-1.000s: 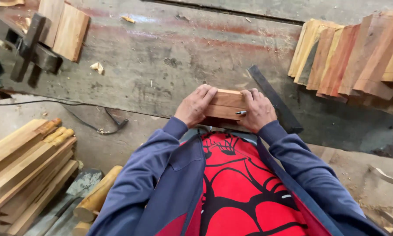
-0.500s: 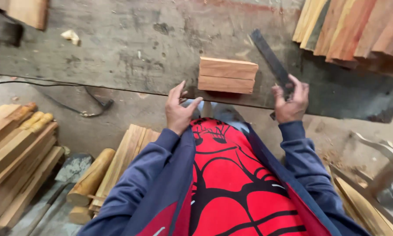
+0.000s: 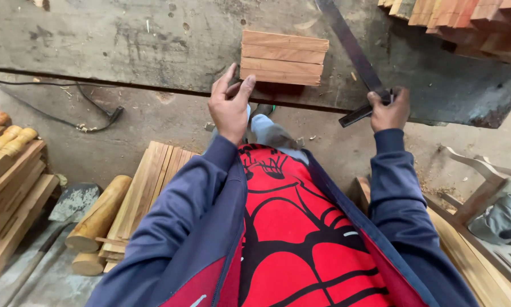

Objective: Marking lines on wooden blocks using a try square and a pen

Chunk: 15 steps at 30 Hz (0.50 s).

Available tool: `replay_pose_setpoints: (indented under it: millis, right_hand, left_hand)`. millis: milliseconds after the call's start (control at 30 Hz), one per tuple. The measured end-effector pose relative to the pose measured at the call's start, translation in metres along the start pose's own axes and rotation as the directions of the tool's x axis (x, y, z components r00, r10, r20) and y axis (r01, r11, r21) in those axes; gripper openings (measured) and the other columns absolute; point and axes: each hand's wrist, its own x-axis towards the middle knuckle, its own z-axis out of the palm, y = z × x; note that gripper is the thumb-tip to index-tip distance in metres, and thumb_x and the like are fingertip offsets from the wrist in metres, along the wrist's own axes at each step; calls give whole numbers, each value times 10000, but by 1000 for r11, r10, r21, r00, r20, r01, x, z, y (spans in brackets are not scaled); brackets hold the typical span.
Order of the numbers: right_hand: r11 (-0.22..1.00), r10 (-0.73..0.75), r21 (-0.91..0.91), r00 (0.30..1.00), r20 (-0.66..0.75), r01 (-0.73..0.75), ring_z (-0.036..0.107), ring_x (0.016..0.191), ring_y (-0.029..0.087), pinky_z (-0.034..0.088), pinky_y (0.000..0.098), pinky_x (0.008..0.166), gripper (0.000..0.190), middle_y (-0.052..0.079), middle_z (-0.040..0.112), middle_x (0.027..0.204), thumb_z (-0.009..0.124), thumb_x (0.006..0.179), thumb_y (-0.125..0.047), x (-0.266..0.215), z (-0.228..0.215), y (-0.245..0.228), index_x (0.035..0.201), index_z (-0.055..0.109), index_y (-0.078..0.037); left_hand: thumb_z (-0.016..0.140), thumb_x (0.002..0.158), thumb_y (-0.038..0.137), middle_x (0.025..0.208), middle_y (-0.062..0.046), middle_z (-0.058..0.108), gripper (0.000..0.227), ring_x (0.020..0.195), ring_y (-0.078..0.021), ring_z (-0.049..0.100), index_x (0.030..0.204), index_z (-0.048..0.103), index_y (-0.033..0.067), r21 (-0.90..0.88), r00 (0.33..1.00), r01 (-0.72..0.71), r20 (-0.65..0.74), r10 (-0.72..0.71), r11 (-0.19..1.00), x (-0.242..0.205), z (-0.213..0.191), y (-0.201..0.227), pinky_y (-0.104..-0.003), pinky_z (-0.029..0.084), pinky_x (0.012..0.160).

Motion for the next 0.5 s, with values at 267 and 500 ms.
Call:
replay_pose_setpoints:
  millis: [267, 500]
  right_hand:
    - [855, -12, 518, 998, 63, -22, 668, 726, 162, 489, 224, 638, 261, 74, 630, 723, 721, 855, -47, -33, -28, 5, 867, 462, -80]
    - [707, 70, 703, 997, 38, -76, 646, 685, 167, 432, 218, 551, 243, 120, 624, 727, 710, 892, -58, -63, -38, -5, 879, 467, -56]
  left_hand:
    - [720, 809, 152, 973, -94, 619, 306, 889, -144, 589, 1093, 629, 85, -268, 986, 115, -89, -143, 957, -20, 16, -19, -281, 548, 757]
    - [758, 742, 121, 867, -90, 599, 312, 799, -196, 638, 1017, 616, 73, -394, 897, 373, -80, -435, 840, -16, 6, -44, -359, 592, 675]
